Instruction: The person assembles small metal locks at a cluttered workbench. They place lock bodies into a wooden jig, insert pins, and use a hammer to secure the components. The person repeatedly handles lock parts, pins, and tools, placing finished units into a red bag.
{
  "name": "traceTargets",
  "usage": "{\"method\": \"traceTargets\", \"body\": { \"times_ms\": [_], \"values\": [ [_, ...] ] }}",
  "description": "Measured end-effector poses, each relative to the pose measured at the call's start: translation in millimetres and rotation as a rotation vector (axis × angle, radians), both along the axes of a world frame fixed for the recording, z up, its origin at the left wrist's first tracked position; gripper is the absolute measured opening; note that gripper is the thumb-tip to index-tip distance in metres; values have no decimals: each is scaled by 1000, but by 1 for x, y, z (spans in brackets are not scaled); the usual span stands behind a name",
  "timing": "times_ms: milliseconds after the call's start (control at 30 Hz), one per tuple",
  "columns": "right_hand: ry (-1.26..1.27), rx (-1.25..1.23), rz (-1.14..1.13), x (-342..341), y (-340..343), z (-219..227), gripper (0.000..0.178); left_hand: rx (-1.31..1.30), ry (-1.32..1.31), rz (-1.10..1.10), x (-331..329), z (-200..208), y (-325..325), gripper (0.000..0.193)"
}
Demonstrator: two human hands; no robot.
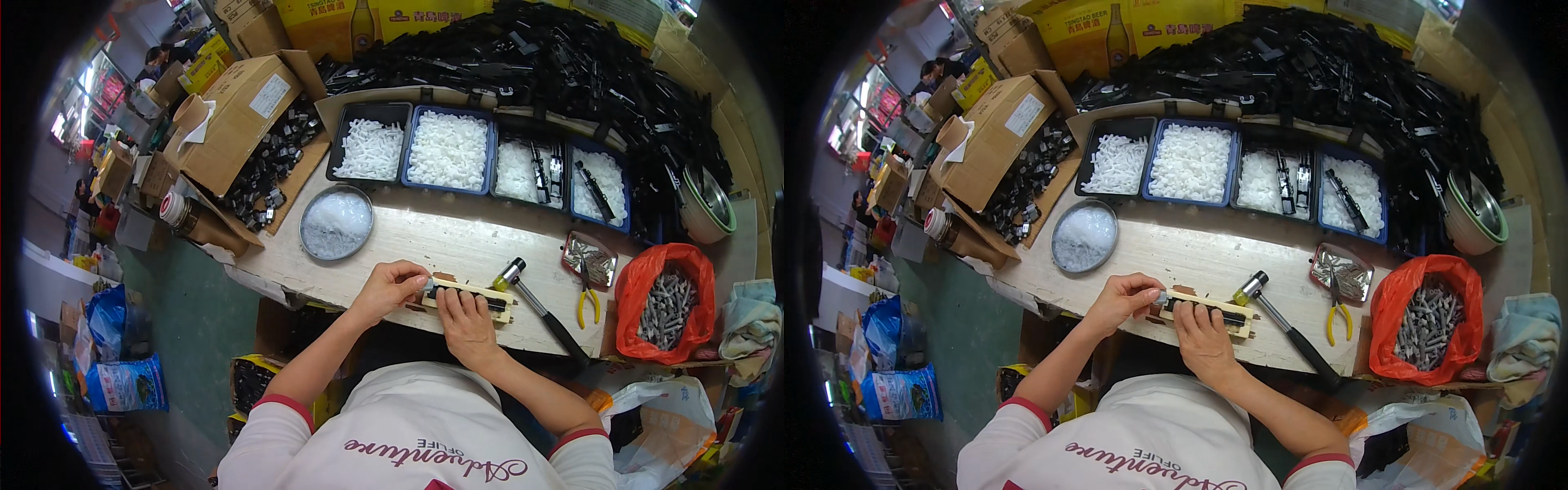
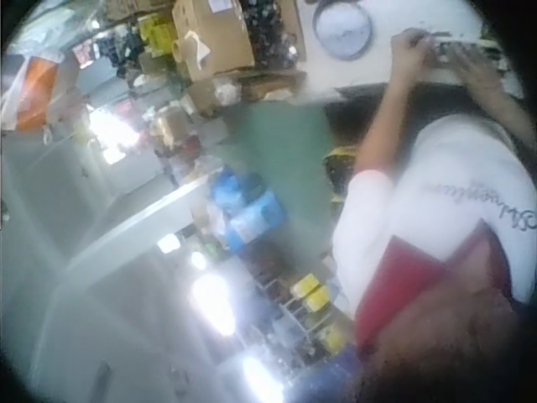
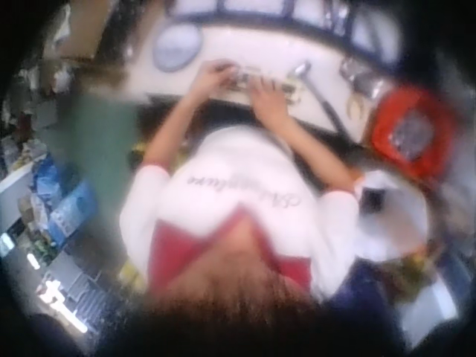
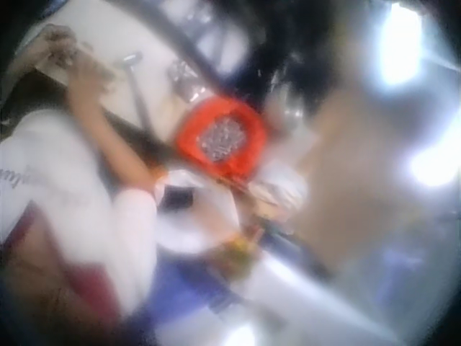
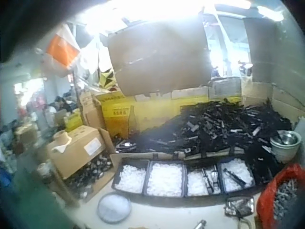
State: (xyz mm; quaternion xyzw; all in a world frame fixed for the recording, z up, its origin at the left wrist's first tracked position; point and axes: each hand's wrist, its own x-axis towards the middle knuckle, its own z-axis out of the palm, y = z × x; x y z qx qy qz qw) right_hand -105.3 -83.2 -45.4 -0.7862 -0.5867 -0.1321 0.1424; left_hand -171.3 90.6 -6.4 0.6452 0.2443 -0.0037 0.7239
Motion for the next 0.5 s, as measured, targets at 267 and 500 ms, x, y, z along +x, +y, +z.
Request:
{"method": "traceTargets", "body": {
  "times_ms": [267, 500],
  "values": [
    [813, 484, -79, 17, -5, 10, 22, 234, 22, -79, 7, -2, -12, 15],
    [1164, 622, -120, 22, -10, 8, 16, 1054, -84, -254, 25, -6, -29, 14]
  ]
}}
